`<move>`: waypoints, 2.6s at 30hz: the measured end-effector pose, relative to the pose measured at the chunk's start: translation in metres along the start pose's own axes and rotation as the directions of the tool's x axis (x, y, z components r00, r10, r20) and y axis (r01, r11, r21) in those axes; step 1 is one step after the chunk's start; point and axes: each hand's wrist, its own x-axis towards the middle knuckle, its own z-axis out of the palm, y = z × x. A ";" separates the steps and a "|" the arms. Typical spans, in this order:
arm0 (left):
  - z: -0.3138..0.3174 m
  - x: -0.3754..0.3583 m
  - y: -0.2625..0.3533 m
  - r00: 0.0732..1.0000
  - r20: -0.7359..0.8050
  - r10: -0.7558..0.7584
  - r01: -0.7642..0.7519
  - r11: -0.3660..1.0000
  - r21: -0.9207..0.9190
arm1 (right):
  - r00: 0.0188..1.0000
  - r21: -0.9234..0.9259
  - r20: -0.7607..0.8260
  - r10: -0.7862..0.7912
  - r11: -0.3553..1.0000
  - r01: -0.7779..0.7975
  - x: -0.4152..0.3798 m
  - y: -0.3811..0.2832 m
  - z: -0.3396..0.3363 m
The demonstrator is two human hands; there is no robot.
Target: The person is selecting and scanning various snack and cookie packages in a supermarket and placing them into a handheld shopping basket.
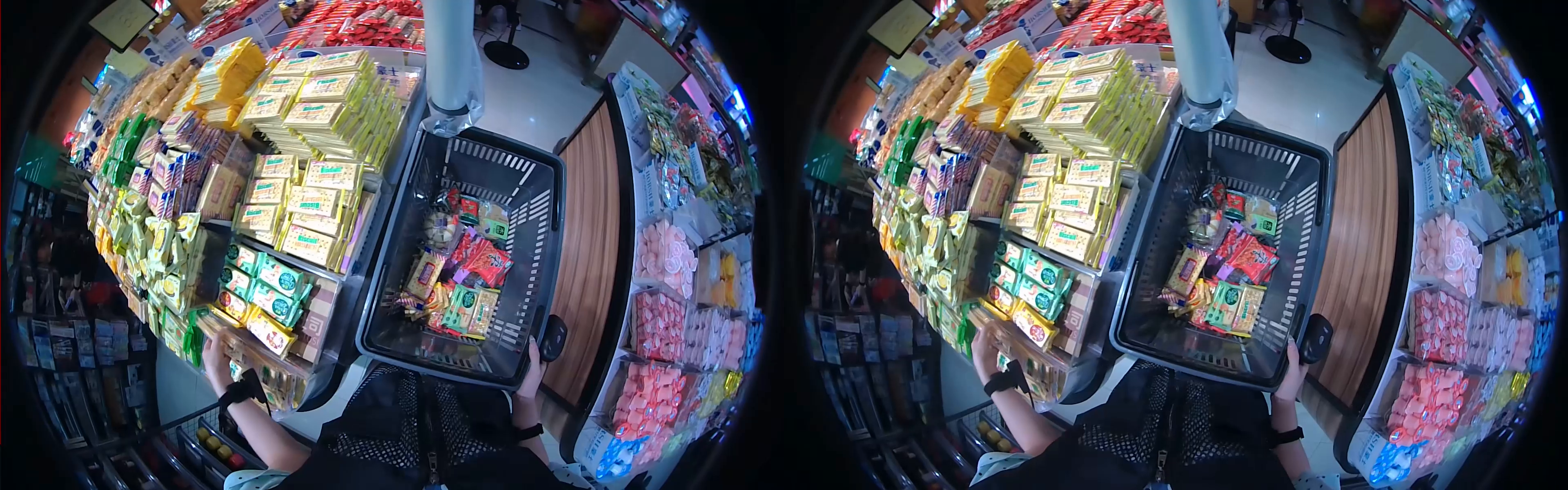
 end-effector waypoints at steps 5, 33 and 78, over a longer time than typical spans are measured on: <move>-0.025 -0.010 -0.007 0.970 0.208 -0.128 0.192 0.926 -0.324 | 0.999 -0.031 -0.052 -0.014 0.999 0.012 0.005 0.001 -0.001; 0.277 -0.171 0.118 -0.124 0.980 -0.158 -0.894 0.447 -0.041 | 0.996 -0.030 -0.086 0.036 0.999 -0.039 0.006 -0.001 -0.003; 0.001 0.041 0.174 0.444 0.363 0.819 -0.666 0.031 0.745 | 0.930 -0.236 0.363 -0.060 0.959 0.154 -0.075 -0.011 0.002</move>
